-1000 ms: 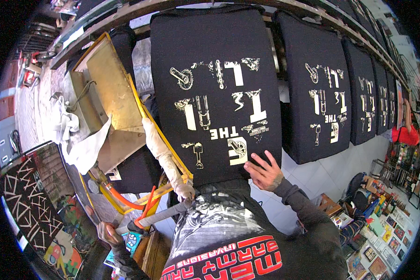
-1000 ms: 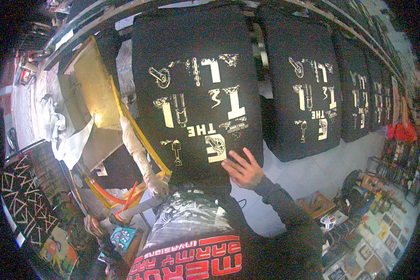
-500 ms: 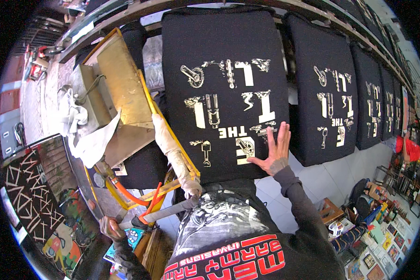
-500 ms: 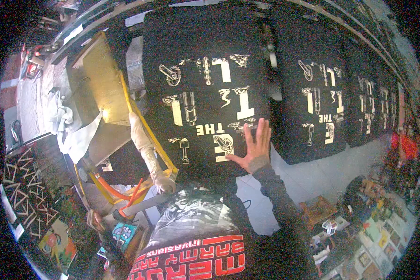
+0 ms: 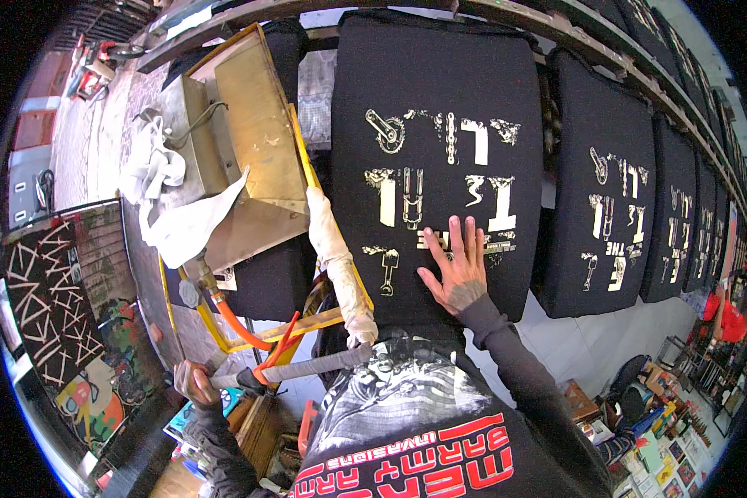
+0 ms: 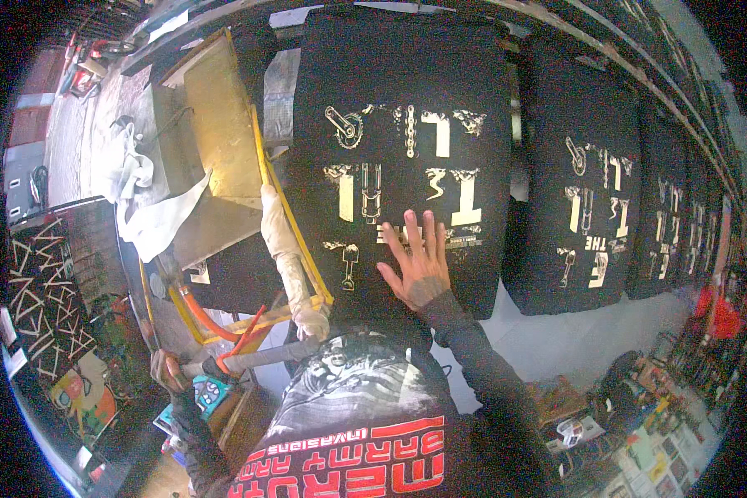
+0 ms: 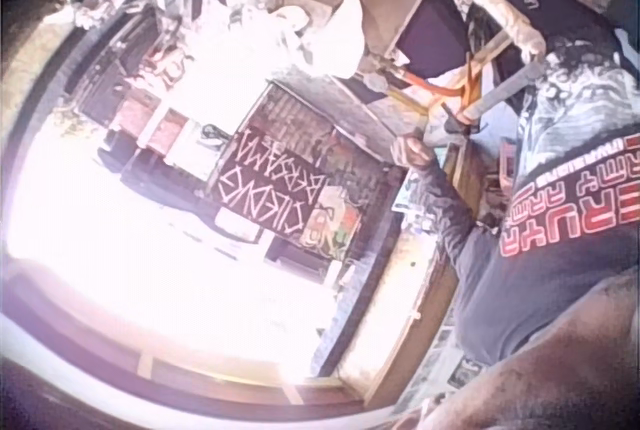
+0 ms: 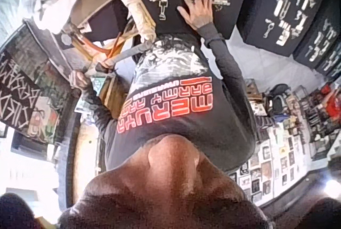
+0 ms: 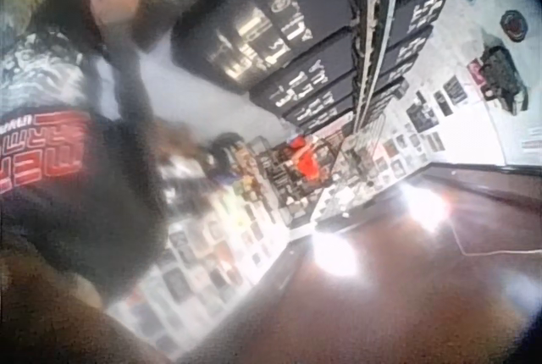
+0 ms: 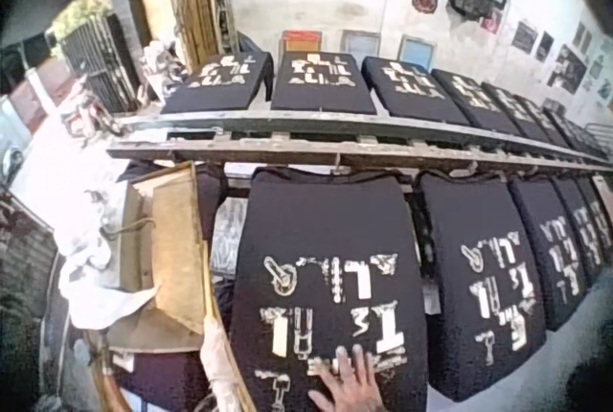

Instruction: The person moves a manual screen printing flash dryer along a row of t-shirts on a printing table, pausing to apply heat to each garment and smoothing the fabric by hand.

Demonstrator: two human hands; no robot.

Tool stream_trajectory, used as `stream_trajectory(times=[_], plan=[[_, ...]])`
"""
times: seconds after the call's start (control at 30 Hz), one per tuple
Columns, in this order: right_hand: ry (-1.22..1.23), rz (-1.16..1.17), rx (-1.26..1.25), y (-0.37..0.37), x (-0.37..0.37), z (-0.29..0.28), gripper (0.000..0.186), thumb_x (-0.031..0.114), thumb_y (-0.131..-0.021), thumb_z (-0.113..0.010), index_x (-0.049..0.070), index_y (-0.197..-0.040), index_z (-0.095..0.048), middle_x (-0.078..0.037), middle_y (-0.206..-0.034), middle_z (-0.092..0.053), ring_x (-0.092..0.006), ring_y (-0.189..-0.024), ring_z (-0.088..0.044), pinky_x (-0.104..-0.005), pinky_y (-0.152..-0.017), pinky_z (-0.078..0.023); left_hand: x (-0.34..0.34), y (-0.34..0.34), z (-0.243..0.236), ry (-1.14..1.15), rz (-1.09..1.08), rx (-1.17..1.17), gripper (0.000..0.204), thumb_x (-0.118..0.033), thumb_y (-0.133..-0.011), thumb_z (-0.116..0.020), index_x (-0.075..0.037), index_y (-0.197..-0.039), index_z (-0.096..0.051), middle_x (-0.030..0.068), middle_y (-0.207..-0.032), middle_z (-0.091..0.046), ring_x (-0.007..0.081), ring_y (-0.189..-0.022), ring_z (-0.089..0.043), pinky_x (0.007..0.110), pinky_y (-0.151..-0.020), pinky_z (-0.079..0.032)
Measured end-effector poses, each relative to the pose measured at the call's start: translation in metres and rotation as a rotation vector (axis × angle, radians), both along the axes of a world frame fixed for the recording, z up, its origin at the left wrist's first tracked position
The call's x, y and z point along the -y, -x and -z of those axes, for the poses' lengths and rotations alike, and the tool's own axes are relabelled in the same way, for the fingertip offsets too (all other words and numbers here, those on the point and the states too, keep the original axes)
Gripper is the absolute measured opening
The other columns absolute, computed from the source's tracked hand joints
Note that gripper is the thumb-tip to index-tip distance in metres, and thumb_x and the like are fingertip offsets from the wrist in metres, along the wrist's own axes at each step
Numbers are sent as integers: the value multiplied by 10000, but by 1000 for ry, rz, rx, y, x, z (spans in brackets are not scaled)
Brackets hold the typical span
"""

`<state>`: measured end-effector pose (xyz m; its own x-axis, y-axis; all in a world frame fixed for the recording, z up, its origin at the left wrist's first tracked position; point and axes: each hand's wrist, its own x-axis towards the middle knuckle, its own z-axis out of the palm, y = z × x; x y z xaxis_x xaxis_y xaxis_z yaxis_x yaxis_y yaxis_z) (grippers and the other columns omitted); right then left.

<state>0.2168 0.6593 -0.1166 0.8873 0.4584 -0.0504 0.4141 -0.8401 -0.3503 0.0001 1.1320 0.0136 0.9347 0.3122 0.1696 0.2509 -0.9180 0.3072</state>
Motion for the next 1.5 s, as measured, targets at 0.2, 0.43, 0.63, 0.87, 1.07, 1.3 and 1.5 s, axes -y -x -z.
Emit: stream_trajectory(times=[0.2,0.43,0.63,0.87,1.07,1.3,1.5], plan=[[93,-23,17,5,-3,3,707,492,-929,-607,229,-1541,-370,-112,-1645,-189,-408,-1511,-128,-644,-1182,-154,5,-6,1,9,18,69,395,-295,-901,-415,-50,-595,-460,98,-579,-462,293,-532,-436,402,-592,-328],[38,-76,39,10,12,-6,673,473,-930,-607,219,-1521,-407,-153,-1634,-207,-406,-1505,-162,-641,-1183,-144,5,-4,-1,20,2,51,381,-278,-897,-427,-49,-594,-454,100,-572,-451,290,-530,-442,402,-590,-326],[86,11,19,2,17,-8,659,460,-916,-638,234,-1503,-441,-192,-1635,-179,-457,-1498,-138,-653,-1171,-152,1,1,3,19,27,80,357,-259,-883,-432,-50,-595,-459,103,-577,-456,293,-546,-452,407,-599,-332],[43,100,26,10,28,-10,664,388,-905,-645,206,-1507,-432,-204,-1629,-182,-466,-1488,-160,-652,-1174,-144,-1,4,10,39,-32,169,343,-255,-862,-443,-42,-595,-460,108,-575,-448,295,-545,-440,405,-594,-330],[71,100,22,24,33,-13,642,331,-903,-649,124,-1482,-463,-237,-1610,-212,-471,-1487,-168,-644,-1171,-166,-6,16,20,66,-92,207,342,-257,-855,-452,-40,-591,-452,108,-574,-439,287,-544,-435,402,-589,-317],[-86,-42,39,16,-16,-16,559,263,-920,-631,114,-1443,-502,-240,-1580,-281,-448,-1473,-238,-611,-1179,-207,-9,13,11,-9,17,144,311,-241,-827,-469,-43,-588,-463,104,-575,-444,288,-539,-440,399,-601,-321],[-54,-192,20,11,-42,-7,545,283,-890,-662,154,-1405,-540,-172,-1590,-301,-412,-1482,-234,-613,-1177,-218,-6,7,12,7,-21,155,317,-245,-824,-473,-38,-584,-458,110,-577,-452,296,-544,-459,403,-608,-334]])
